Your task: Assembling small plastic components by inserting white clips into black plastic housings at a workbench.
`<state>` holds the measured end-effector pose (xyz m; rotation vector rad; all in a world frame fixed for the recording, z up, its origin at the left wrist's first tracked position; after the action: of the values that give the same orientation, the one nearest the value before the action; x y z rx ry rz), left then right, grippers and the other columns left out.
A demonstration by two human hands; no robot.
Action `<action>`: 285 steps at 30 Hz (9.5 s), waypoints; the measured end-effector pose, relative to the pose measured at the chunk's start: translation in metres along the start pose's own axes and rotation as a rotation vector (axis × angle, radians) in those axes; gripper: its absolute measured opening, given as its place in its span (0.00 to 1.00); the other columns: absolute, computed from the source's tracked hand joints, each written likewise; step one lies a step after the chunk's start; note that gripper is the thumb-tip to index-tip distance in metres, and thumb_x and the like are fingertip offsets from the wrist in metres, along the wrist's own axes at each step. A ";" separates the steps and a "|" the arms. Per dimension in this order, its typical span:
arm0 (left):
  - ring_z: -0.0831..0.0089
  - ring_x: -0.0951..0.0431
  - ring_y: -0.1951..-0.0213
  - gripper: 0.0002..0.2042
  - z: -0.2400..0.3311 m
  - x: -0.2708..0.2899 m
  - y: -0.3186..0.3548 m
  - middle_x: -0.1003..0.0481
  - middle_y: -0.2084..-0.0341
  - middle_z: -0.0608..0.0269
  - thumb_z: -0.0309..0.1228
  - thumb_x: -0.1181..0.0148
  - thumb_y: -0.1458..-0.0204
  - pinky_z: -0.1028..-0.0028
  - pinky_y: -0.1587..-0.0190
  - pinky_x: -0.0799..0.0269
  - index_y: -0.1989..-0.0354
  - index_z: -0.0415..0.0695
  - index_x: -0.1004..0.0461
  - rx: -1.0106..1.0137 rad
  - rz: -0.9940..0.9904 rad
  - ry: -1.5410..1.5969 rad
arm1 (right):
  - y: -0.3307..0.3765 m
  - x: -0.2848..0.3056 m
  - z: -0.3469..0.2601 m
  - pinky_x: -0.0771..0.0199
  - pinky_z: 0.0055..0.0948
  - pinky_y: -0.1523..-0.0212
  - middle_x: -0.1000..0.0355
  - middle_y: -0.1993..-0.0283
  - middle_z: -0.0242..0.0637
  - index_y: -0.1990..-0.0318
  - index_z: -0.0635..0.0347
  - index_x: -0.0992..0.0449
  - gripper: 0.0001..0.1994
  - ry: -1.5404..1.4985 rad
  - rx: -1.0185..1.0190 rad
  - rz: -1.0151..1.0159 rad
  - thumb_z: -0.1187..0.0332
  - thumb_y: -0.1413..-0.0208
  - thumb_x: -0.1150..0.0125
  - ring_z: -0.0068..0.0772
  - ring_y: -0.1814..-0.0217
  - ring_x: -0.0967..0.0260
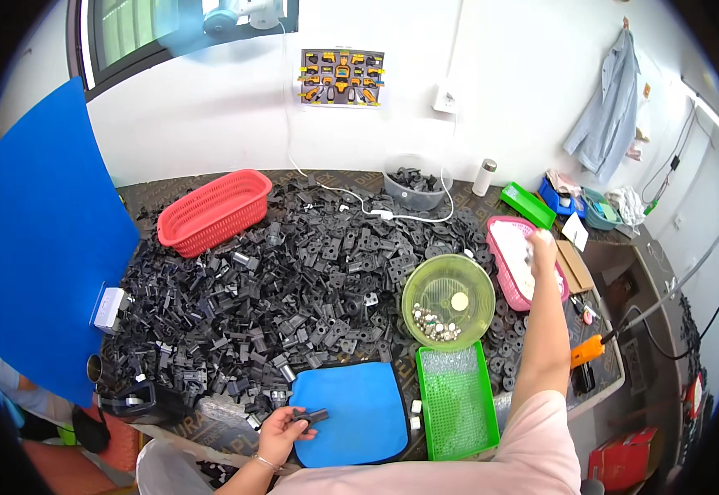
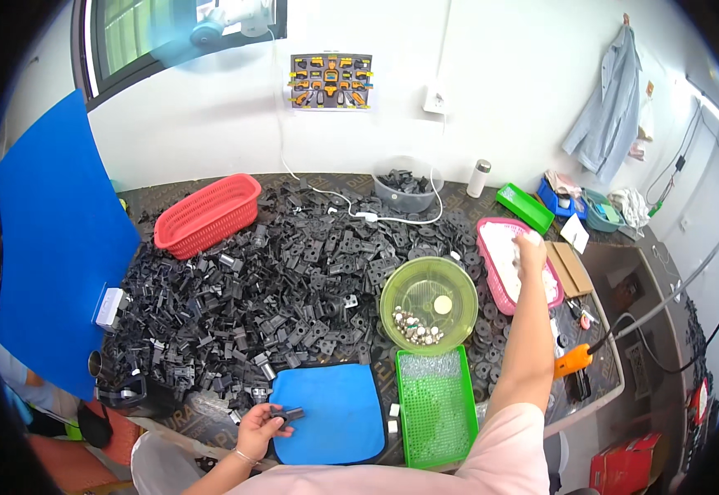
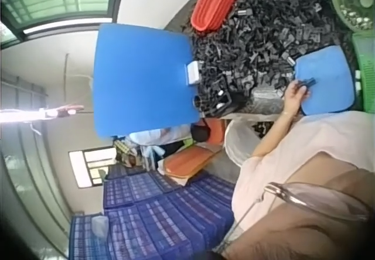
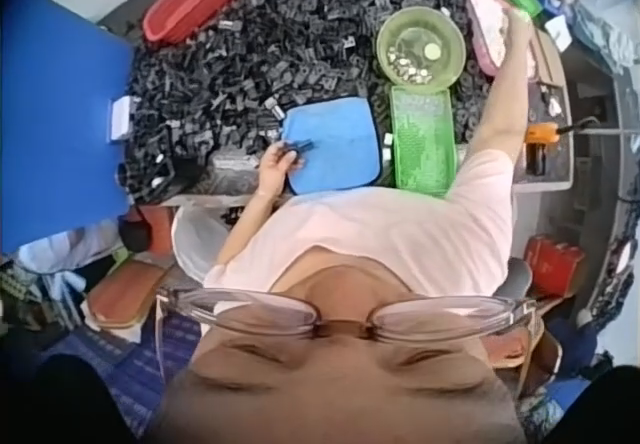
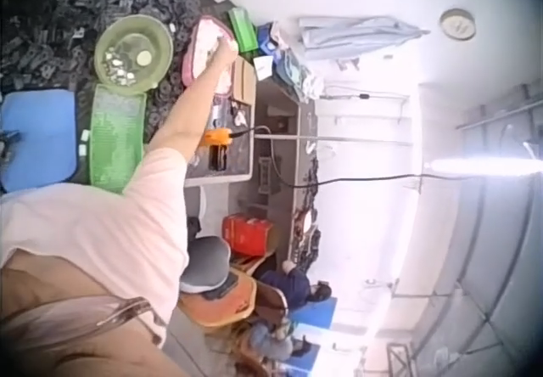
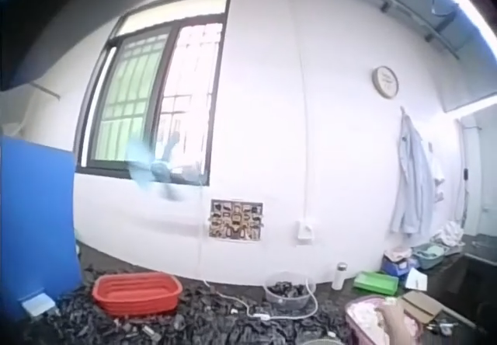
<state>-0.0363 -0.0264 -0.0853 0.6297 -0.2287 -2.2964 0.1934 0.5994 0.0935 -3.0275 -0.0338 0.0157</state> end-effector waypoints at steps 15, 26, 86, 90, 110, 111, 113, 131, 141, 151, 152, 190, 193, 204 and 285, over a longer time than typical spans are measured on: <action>0.67 0.21 0.68 0.13 0.010 -0.005 -0.007 0.27 0.63 0.56 0.19 0.47 0.46 0.70 0.66 0.20 0.52 0.37 0.34 -0.081 -0.060 -0.051 | 0.380 -0.173 0.049 0.32 0.33 0.48 0.38 0.46 0.40 0.58 0.56 0.27 0.23 0.614 0.270 -1.263 0.70 0.67 0.29 0.37 0.48 0.34; 0.71 0.22 0.69 0.13 0.017 -0.007 -0.001 0.27 0.65 0.60 0.20 0.46 0.46 0.74 0.67 0.22 0.52 0.38 0.33 -0.065 -0.031 -0.139 | 0.388 -0.149 0.016 0.28 0.34 0.56 0.29 0.56 0.44 0.55 0.55 0.25 0.20 0.945 0.470 -1.182 0.67 0.59 0.32 0.42 0.57 0.29; 0.60 0.22 0.65 0.13 0.085 -0.080 -0.008 0.23 0.66 0.51 0.29 0.40 0.52 0.67 0.64 0.26 0.58 0.40 0.25 -0.460 -0.183 -1.393 | 0.448 -0.135 0.045 0.28 0.33 0.66 0.27 0.64 0.38 0.59 0.55 0.23 0.14 0.818 0.372 -1.212 0.65 0.55 0.34 0.35 0.70 0.30; 0.59 0.22 0.72 0.15 0.054 -0.021 -0.020 0.23 0.72 0.53 0.34 0.37 0.52 0.69 0.67 0.28 0.58 0.40 0.25 -0.142 -0.109 -1.057 | 0.433 -0.155 0.046 0.28 0.35 0.64 0.28 0.64 0.40 0.60 0.55 0.23 0.13 0.830 0.380 -1.199 0.66 0.54 0.35 0.40 0.67 0.29; 0.52 0.25 0.68 0.08 0.130 -0.067 -0.041 0.27 0.71 0.52 0.27 0.39 0.55 0.61 0.65 0.28 0.67 0.39 0.26 -0.619 0.103 -1.438 | 0.439 -0.245 0.039 0.26 0.41 0.63 0.32 0.64 0.39 0.61 0.55 0.30 0.17 0.748 0.559 -1.117 0.66 0.59 0.32 0.44 0.62 0.28; 0.51 0.25 0.66 0.07 0.133 -0.065 -0.048 0.27 0.71 0.51 0.25 0.40 0.55 0.60 0.64 0.28 0.66 0.40 0.26 -0.624 0.122 -1.434 | 0.448 -0.248 0.033 0.26 0.40 0.64 0.32 0.64 0.39 0.60 0.55 0.31 0.18 0.770 0.640 -1.107 0.66 0.59 0.32 0.44 0.62 0.28; 0.51 0.26 0.66 0.08 0.137 -0.061 -0.058 0.27 0.71 0.51 0.24 0.41 0.56 0.60 0.64 0.28 0.66 0.40 0.27 -0.613 0.132 -1.430 | 0.457 -0.254 0.029 0.25 0.39 0.65 0.33 0.63 0.37 0.57 0.53 0.33 0.21 0.808 0.763 -1.090 0.65 0.59 0.32 0.44 0.62 0.28; 0.79 0.26 0.71 0.20 0.091 -0.016 -0.060 0.28 0.65 0.63 0.23 0.41 0.50 0.82 0.73 0.29 0.48 0.39 0.36 -0.001 0.010 -0.025 | 0.381 -0.236 0.025 0.27 0.35 0.57 0.31 0.56 0.39 0.58 0.57 0.26 0.16 0.614 0.469 -1.031 0.68 0.57 0.32 0.41 0.57 0.28; 0.70 0.23 0.59 0.16 0.071 -0.036 -0.049 0.27 0.60 0.60 0.22 0.45 0.46 0.74 0.57 0.25 0.48 0.40 0.34 0.126 -0.159 0.065 | 0.375 -0.227 0.029 0.28 0.35 0.57 0.30 0.60 0.37 0.58 0.56 0.22 0.13 0.868 0.678 -0.896 0.69 0.53 0.37 0.42 0.58 0.29; 0.68 0.26 0.54 0.20 0.063 -0.074 -0.046 0.27 0.55 0.57 0.43 0.59 0.37 0.69 0.50 0.30 0.49 0.39 0.32 0.197 -0.265 0.370 | 0.439 -0.202 0.032 0.25 0.20 0.71 0.28 0.69 0.35 0.60 0.64 0.30 0.08 -0.160 -0.485 -1.102 0.76 0.46 0.41 0.25 0.71 0.26; 0.68 0.26 0.54 0.20 0.063 -0.075 -0.045 0.27 0.55 0.57 0.43 0.59 0.37 0.69 0.50 0.30 0.49 0.39 0.32 0.199 -0.266 0.371 | 0.440 -0.201 0.032 0.26 0.19 0.72 0.28 0.70 0.34 0.60 0.64 0.29 0.08 -0.130 -0.462 -1.076 0.75 0.47 0.39 0.24 0.72 0.27; 0.84 0.27 0.74 0.13 0.091 -0.032 -0.021 0.28 0.72 0.69 0.20 0.50 0.44 0.83 0.70 0.29 0.50 0.40 0.32 -0.238 -0.056 -0.509 | 0.395 -0.174 0.034 0.28 0.26 0.65 0.28 0.66 0.33 0.61 0.57 0.23 0.12 0.748 0.316 -1.019 0.68 0.55 0.33 0.27 0.67 0.28; 0.85 0.28 0.75 0.13 0.105 -0.033 -0.023 0.28 0.72 0.70 0.21 0.49 0.44 0.83 0.71 0.29 0.50 0.43 0.31 -0.329 0.004 -0.613 | 0.409 -0.186 0.032 0.27 0.34 0.63 0.28 0.64 0.38 0.62 0.56 0.23 0.12 0.845 0.532 -1.028 0.65 0.55 0.34 0.38 0.63 0.27; 0.68 0.26 0.67 0.15 0.126 -0.063 -0.018 0.28 0.66 0.57 0.18 0.47 0.49 0.73 0.63 0.30 0.52 0.41 0.30 -0.595 -0.086 -0.911 | 0.455 -0.219 0.059 0.28 0.38 0.60 0.26 0.62 0.38 0.64 0.53 0.21 0.08 0.899 0.449 -1.300 0.66 0.49 0.43 0.42 0.59 0.28; 0.84 0.30 0.64 0.22 0.132 -0.076 -0.038 0.32 0.63 0.69 0.14 0.43 0.54 0.83 0.59 0.31 0.48 0.39 0.34 -0.138 -0.384 -0.216 | 0.424 -0.210 0.012 0.31 0.14 0.68 0.26 0.67 0.30 0.60 0.65 0.26 0.10 0.204 -0.156 -1.077 0.73 0.49 0.35 0.14 0.68 0.31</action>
<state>-0.0793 0.0516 0.0443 0.3776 -0.0514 -2.7259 -0.0074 0.1749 0.0357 -2.7026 -1.6400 -0.3889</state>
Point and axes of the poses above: each hand's wrist, its own y-axis away from the middle knuckle, its own x-axis out of the back of the hand, z = x × y, the point moved 10 cm from there along -y, towards the middle knuckle
